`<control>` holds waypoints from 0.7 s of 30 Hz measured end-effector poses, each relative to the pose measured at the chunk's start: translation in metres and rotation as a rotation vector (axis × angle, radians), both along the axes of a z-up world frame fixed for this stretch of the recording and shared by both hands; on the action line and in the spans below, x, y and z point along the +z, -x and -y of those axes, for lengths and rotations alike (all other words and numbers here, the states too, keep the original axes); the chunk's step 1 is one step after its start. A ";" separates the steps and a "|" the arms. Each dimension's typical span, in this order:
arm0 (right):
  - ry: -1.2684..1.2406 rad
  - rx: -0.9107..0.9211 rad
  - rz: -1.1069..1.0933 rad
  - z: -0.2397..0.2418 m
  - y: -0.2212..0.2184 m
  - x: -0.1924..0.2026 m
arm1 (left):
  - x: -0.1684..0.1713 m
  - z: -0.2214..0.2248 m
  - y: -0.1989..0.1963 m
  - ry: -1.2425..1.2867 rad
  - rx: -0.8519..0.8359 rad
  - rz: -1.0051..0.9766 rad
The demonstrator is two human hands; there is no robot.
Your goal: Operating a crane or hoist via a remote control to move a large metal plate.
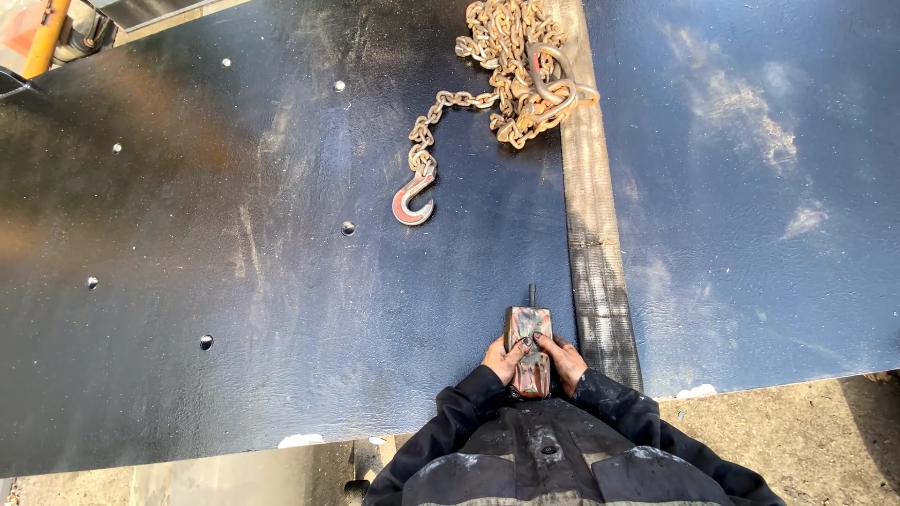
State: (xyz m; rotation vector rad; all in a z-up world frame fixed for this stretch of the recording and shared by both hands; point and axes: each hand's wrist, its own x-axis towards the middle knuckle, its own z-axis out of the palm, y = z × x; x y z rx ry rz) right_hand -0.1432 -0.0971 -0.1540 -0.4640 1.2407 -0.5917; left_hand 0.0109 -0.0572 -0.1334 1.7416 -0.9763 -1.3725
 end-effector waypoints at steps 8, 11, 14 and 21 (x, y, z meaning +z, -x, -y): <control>-0.011 -0.001 -0.002 0.000 -0.001 0.003 | 0.002 -0.001 -0.001 0.000 0.003 -0.024; -0.012 -0.003 -0.002 0.001 -0.002 0.005 | -0.005 0.000 -0.003 0.000 0.002 -0.020; -0.012 -0.001 -0.004 0.000 -0.002 0.003 | -0.011 -0.002 -0.003 -0.003 -0.001 -0.012; -0.013 0.016 -0.004 0.000 0.000 -0.009 | -0.009 -0.001 -0.002 -0.020 0.012 -0.020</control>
